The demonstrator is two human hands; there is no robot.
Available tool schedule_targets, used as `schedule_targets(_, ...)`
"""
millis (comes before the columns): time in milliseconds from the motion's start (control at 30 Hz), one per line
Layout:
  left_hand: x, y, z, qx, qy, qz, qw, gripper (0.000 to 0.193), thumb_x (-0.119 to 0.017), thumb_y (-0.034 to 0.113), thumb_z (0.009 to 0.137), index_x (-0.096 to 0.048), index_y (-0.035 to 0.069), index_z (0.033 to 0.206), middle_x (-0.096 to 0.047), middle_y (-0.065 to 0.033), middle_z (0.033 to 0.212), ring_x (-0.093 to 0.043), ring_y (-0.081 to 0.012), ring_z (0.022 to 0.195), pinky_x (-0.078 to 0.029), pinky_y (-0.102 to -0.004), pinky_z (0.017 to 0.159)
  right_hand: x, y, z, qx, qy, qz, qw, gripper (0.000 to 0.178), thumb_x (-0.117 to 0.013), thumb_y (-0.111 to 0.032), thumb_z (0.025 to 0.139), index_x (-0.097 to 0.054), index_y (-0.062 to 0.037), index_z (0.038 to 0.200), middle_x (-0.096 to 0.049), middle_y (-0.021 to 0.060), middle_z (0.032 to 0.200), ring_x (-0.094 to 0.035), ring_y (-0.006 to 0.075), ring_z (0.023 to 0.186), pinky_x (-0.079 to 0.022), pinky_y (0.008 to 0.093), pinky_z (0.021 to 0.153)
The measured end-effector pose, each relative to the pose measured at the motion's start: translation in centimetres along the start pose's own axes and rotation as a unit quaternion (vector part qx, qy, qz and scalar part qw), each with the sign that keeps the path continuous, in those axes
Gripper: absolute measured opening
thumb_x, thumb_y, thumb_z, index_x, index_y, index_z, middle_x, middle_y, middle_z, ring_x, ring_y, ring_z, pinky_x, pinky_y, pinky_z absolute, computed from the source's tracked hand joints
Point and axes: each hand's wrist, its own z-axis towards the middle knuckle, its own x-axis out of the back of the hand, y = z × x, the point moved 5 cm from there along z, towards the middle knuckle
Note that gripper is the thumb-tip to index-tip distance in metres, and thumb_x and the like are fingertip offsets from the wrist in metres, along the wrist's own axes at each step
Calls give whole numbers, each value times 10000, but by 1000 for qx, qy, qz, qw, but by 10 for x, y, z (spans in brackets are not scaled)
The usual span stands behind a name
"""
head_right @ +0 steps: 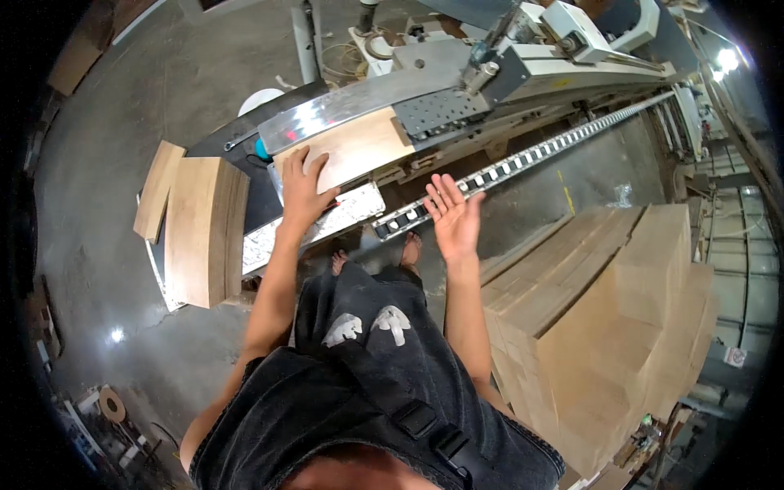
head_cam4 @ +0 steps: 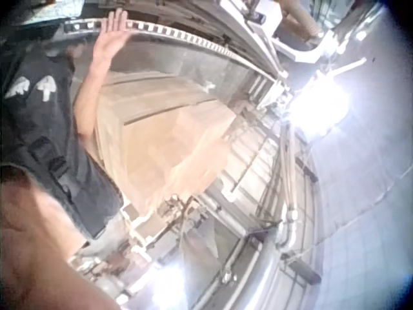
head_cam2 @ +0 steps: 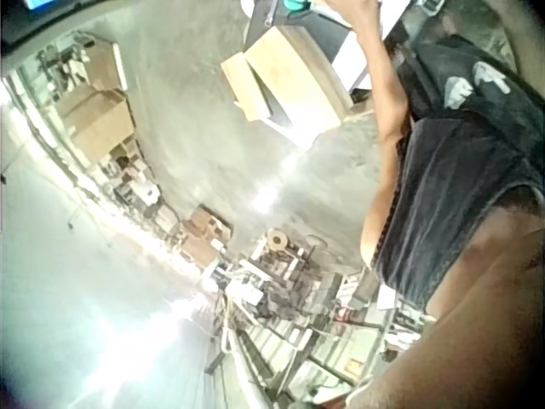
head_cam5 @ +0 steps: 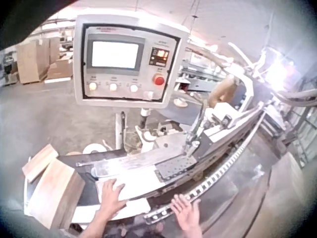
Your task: The person feeds wood blocks one by one into an edge-banding or planing machine, then walks to the other end to retrieve and stack them.
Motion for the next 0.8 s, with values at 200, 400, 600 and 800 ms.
schedule_targets(200,24,20,-35,84,63,-8,994,600,-863,240,848,-638,64,1375,-369,-297,1604,-364,-489,1449,-330,-558,1186,-65,112,21,161,-22,-646,746,1051,-833,-435,913,-289,155,1591,-86,389,1716,-135,517,1603,-217,519,1291)
schedule_targets(400,40,27,-90,182,44,-110,976,540,-783,112,907,-594,53,1410,-340,-278,1603,-360,-471,1468,-398,-528,1162,-122,151,33,177,20,-687,705,1352,-881,-589,776,-187,326,1489,45,531,1623,-105,622,1554,-206,567,1282)
schedule_targets(600,41,34,-111,225,42,-90,969,536,-777,90,911,-605,51,1418,-324,-238,1619,-439,-449,1435,-452,-505,1138,-114,137,43,185,54,-717,670,1395,-851,-663,757,-191,324,1490,49,530,1622,-334,606,1461,-377,539,1186)
schedule_targets(800,26,48,-96,233,48,-64,969,518,-754,66,914,-606,70,1410,-358,-202,1600,-483,-412,1374,-451,-491,1121,-87,100,70,161,44,-703,691,1361,-810,-683,797,-203,328,1476,66,541,1607,-573,610,1224,-495,517,1055)
